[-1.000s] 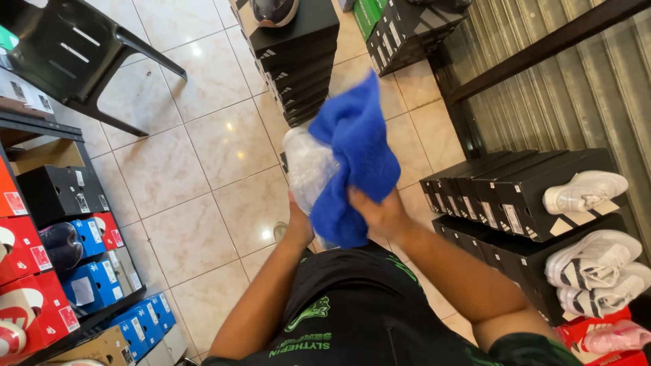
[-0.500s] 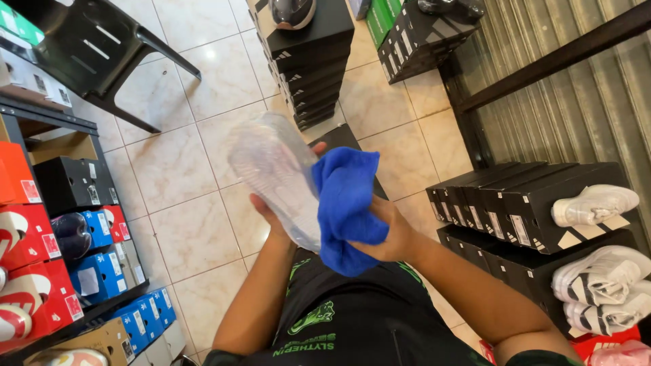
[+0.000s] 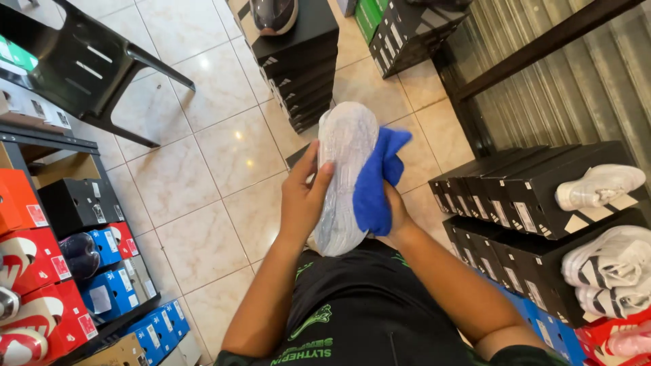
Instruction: Wiping dust off shoe boxes with a cloth and organizing them into stacks.
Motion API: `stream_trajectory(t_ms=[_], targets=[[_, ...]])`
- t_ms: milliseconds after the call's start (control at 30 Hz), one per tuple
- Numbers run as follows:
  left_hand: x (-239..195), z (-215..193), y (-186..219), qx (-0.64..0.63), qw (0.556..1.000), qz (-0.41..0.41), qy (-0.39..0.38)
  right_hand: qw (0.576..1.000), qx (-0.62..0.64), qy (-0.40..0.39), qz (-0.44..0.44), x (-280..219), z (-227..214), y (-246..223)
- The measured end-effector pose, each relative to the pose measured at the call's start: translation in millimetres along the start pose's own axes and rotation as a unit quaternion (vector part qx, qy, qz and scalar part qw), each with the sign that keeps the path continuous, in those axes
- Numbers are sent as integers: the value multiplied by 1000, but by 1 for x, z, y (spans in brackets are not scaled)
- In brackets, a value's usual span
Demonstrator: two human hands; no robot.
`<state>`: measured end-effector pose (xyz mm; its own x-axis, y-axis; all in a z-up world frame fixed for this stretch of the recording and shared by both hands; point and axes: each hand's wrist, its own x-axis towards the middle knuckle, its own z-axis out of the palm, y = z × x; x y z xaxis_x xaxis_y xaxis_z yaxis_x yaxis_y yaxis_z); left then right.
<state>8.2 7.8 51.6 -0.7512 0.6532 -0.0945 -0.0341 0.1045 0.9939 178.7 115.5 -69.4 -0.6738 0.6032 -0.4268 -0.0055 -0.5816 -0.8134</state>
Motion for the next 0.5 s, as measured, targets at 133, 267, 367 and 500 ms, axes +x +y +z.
stream_trajectory(t_ms=[133,267,367,500], targets=[[0,6,38,139,981,-84,-104,998,-4,21,-55,-4,7,-3],[18,2,-28,-69,995,-44,-61,956,-176,-101,-213,-34,27,-29],[37,-22,-65,-168,985,-46,17,966,-153,-74,-195,-59,15,2],[40,-21,-64,-235,971,-29,46,977,-117,-55,-172,-39,-14,49]])
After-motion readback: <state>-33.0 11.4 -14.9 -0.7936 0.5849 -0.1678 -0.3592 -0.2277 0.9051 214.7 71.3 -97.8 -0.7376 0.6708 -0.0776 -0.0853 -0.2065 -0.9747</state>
